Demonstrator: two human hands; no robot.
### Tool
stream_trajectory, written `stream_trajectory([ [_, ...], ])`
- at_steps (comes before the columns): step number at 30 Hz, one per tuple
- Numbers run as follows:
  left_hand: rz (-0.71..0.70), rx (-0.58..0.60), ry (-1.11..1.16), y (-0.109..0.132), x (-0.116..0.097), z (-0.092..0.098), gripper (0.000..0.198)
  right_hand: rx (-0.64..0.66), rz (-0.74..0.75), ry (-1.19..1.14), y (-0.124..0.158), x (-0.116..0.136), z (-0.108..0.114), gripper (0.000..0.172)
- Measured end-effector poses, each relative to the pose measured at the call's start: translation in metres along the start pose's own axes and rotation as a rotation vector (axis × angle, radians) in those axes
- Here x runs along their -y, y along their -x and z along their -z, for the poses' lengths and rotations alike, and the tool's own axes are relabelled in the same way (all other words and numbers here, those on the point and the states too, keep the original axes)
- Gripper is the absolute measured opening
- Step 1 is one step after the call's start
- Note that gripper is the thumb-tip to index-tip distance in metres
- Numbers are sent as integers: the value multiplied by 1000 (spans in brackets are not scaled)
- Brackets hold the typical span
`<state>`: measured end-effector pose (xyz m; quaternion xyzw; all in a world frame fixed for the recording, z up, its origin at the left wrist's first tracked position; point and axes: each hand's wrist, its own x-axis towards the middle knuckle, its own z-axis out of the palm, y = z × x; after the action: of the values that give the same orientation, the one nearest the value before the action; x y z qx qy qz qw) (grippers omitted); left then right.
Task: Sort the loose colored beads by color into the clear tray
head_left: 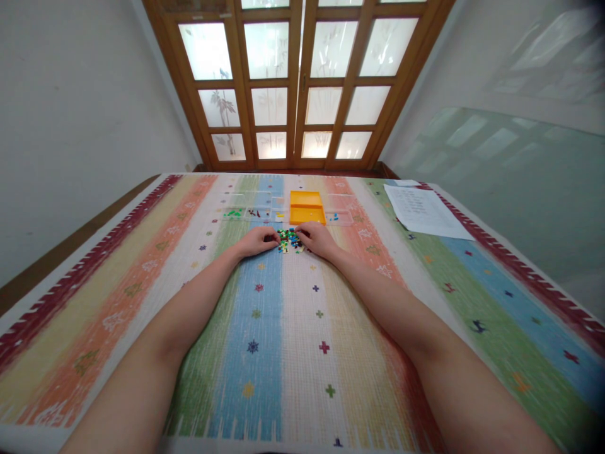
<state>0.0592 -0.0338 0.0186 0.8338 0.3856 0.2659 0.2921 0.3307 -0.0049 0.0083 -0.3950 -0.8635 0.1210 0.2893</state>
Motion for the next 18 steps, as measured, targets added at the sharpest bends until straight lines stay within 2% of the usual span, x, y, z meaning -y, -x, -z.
stream_trajectory([
  [5, 97, -162, 74, 0, 11, 1, 22, 4, 2, -23, 0, 0, -1, 18],
  [10, 211, -466, 74, -1, 30, 13, 17, 7, 12, -31, 1, -3, -2, 19],
  [14, 379, -744, 345, -1, 44, 27, 17, 5, 20, -31, 1, -5, -3, 18],
  [18, 501, -922, 540, 1, 50, 39, 21, -1, 32, -33, 1, -6, -4, 19],
])
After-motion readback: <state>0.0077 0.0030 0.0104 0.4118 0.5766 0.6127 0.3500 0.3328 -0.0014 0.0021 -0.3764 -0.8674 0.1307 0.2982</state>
